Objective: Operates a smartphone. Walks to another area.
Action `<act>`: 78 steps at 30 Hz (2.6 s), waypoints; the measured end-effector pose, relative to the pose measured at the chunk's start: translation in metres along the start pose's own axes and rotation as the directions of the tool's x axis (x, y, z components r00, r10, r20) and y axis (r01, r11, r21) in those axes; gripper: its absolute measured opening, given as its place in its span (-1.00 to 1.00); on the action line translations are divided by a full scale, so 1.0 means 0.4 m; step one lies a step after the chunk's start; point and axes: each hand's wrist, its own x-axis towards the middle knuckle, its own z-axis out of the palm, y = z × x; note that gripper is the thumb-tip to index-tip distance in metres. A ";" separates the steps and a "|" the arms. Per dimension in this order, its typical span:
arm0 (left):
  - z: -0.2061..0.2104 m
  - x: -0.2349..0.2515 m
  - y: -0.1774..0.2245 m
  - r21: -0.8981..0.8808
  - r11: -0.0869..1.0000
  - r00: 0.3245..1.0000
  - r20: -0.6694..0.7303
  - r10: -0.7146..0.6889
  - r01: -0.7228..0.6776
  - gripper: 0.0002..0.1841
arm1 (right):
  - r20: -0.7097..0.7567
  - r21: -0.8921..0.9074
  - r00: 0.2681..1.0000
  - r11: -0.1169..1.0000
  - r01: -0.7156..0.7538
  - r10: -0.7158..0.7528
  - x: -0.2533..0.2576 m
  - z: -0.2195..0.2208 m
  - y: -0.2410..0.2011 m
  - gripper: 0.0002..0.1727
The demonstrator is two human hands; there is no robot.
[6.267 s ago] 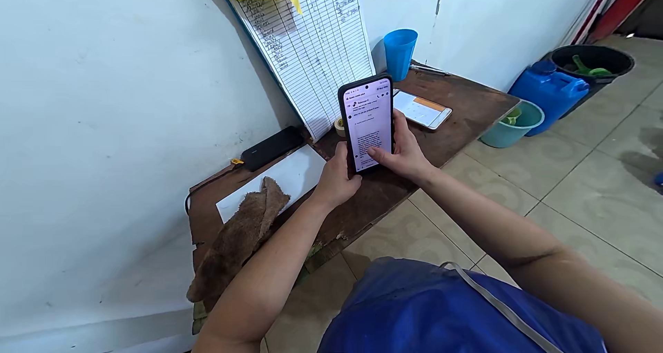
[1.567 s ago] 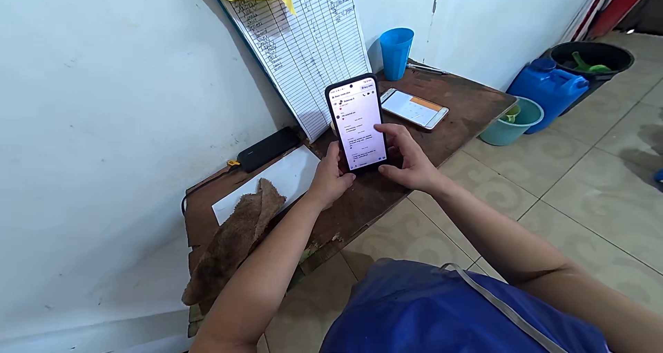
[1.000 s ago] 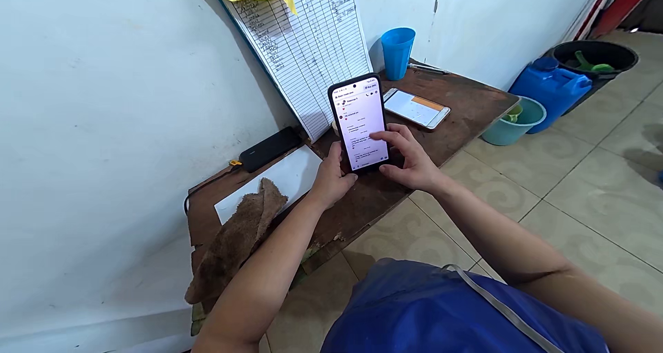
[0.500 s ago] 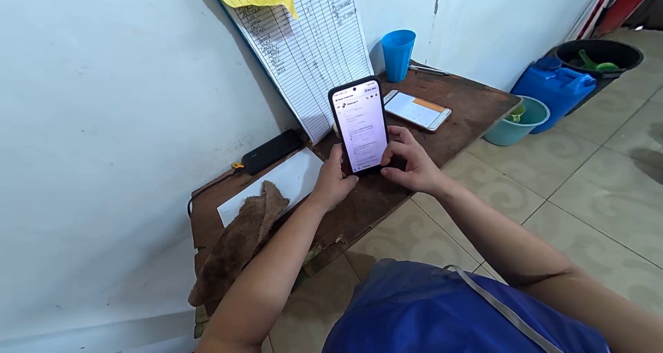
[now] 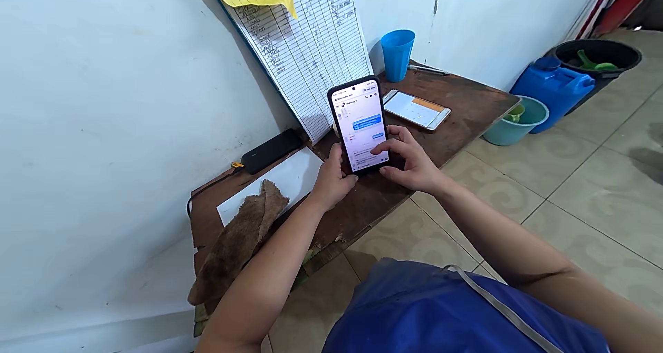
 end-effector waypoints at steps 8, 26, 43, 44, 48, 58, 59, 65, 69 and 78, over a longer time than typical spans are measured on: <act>0.001 0.000 0.002 -0.011 1.000 1.000 0.003 -0.007 0.007 -0.26 | -0.021 0.050 0.999 0.997 0.050 -0.049 0.001 0.001 0.012 -0.31; -0.002 0.007 -0.005 -0.051 0.999 1.000 0.008 0.003 -0.002 -0.28 | -0.110 -0.385 0.951 0.895 0.227 -0.289 0.035 0.013 0.016 -0.41; -0.008 0.010 -0.002 -0.032 0.999 0.999 0.032 -0.018 0.019 -0.28 | -0.082 -0.603 0.871 0.720 0.343 -0.484 0.083 0.034 0.000 -0.42; -0.008 0.010 -0.002 -0.032 0.999 0.999 0.030 -0.018 0.019 -0.28 | -0.081 -0.610 0.868 0.713 0.345 -0.489 0.083 0.037 0.005 -0.42; -0.009 0.010 0.002 -0.045 0.998 0.999 0.032 -0.041 0.042 -0.28 | -0.067 -0.640 0.869 0.689 0.340 -0.490 0.082 0.047 0.019 -0.43; -0.005 0.009 -0.005 -0.073 0.997 0.999 0.030 -0.031 0.033 -0.29 | -0.145 -0.563 0.860 0.755 0.335 -0.490 0.060 0.039 0.034 -0.45; -0.005 0.009 -0.005 -0.070 0.997 0.999 0.030 -0.032 0.034 -0.28 | -0.158 -0.540 0.860 0.772 0.336 -0.485 0.059 0.037 0.034 -0.46; -0.005 0.007 0.007 -0.039 0.997 0.998 0.015 -0.068 0.068 -0.27 | -0.216 -0.264 0.927 0.932 0.248 -0.308 0.059 0.030 0.024 -0.36; -0.005 0.006 0.008 -0.041 0.997 0.998 0.017 -0.063 0.063 -0.28 | -0.190 -0.236 0.932 0.935 0.263 -0.310 0.057 0.028 0.024 -0.31; -0.002 0.006 0.001 -0.043 0.998 0.999 0.009 -0.041 0.041 -0.30 | -0.262 -0.268 0.907 0.928 0.259 -0.329 0.060 0.028 0.016 -0.72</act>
